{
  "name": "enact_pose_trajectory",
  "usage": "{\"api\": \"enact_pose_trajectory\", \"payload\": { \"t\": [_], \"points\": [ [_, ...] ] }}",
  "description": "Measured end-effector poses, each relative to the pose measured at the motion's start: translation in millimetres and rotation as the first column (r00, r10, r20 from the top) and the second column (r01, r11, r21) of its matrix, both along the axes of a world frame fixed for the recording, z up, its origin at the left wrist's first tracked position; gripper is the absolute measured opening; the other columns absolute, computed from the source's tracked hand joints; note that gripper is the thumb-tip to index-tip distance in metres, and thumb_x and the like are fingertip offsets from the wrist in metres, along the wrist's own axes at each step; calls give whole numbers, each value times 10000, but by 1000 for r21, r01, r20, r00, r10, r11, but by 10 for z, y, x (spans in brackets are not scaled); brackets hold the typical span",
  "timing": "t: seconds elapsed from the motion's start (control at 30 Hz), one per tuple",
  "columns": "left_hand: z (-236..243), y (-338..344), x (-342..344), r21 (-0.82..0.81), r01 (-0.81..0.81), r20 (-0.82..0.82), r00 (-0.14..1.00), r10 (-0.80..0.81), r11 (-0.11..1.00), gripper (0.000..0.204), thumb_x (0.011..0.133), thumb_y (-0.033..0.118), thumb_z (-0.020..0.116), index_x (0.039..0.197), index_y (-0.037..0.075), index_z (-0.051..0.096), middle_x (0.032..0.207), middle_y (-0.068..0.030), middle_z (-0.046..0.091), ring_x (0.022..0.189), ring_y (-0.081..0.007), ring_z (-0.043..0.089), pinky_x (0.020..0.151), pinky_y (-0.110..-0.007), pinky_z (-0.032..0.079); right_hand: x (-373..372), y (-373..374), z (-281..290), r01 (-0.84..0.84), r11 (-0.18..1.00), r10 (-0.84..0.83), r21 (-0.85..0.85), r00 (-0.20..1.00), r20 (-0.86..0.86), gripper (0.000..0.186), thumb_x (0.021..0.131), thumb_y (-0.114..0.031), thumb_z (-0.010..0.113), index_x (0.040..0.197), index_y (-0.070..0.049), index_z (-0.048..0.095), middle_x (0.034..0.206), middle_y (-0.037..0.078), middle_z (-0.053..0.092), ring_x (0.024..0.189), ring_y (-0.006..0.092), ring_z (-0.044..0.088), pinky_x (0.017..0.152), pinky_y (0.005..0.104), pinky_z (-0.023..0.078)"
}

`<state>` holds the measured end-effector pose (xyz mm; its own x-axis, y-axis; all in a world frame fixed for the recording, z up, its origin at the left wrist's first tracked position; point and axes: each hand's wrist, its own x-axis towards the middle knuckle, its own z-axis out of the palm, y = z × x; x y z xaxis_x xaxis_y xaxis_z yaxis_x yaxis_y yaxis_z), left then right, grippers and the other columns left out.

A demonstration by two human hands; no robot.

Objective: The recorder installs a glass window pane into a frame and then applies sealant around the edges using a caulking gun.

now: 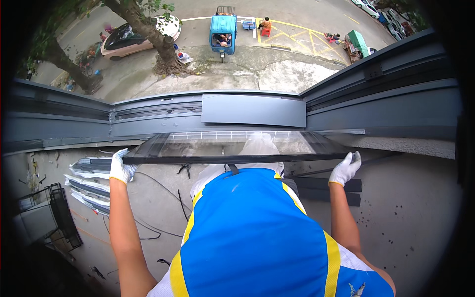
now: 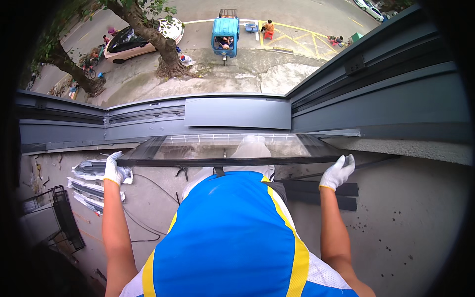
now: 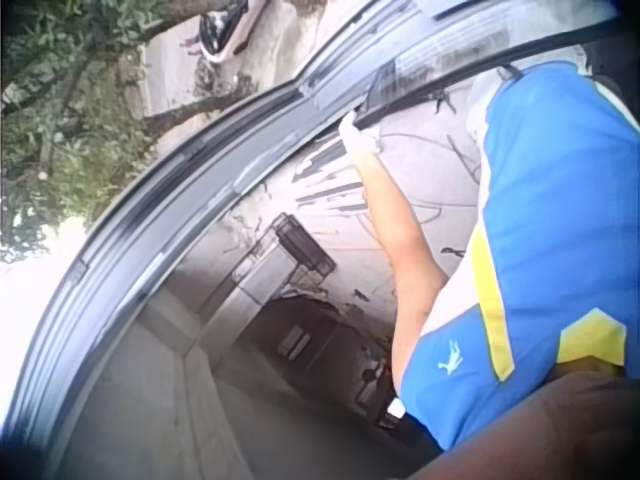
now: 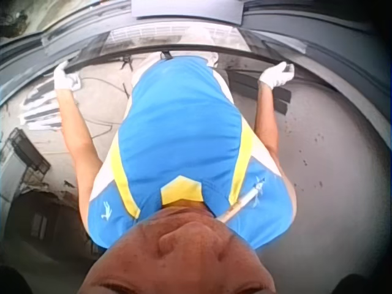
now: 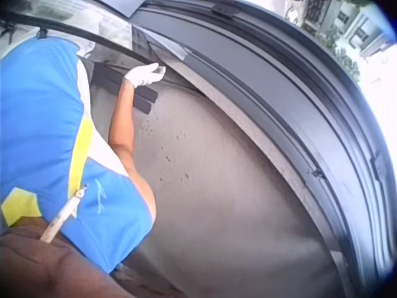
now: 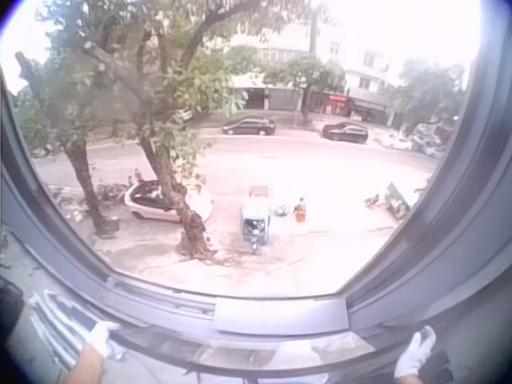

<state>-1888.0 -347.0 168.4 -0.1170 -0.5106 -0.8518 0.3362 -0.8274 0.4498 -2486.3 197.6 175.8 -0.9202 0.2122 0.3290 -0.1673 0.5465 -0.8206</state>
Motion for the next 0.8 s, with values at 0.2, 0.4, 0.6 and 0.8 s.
{"api": "enact_pose_trajectory", "payload": {
  "t": [0.2, 0.4, 0.6, 0.8],
  "points": [
    [110, 41, -199, -109, -159, 14, 987, 162, 981, 934, 958, 504, 657, 1620, 40, 189, 1597, -288, 348, 1424, -482, 444, 1153, -665, 400, 982, -503, -1148, 58, 694, 644, -717, 395, 655, 351, 1027, -250, 604, 1334, -79, 594, 1156, 101, 740, 936, 291, 729, 780, 399, 599],
    [229, 53, -293, -154, -138, -68, 989, 129, 978, 998, 922, 681, 625, 1638, 96, 250, 1661, -208, 303, 1494, -447, 353, 1189, -678, 319, 823, -886, -1758, 192, 483, 866, -854, 38, 498, 548, 1108, -426, 384, 1538, -96, 466, 1541, 140, 529, 1352, 302, 538, 1179, 380, 413],
    [241, 437, -621, -303, -194, -137, 978, 159, 933, 936, 955, 657, 598, 1594, 43, 298, 1603, -234, 344, 1473, -426, 375, 1216, -655, 304, 732, -1233, -1505, 408, 491, 807, -770, 120, 578, 537, 1103, -465, 397, 1458, -88, 540, 1443, 167, 604, 1282, 331, 587, 1161, 441, 456],
    [-54, 842, -935, -346, -143, -223, 973, 67, 927, 906, 1006, 631, 533, 1650, 85, 201, 1698, -162, 207, 1467, -508, 354, 1194, -686, 318, 725, -1536, -1242, 186, 706, 648, -683, 218, 729, 426, 1103, -364, 360, 1261, -82, 637, 1145, 163, 729, 957, 320, 723, 757, 431, 613]
  ]
}}
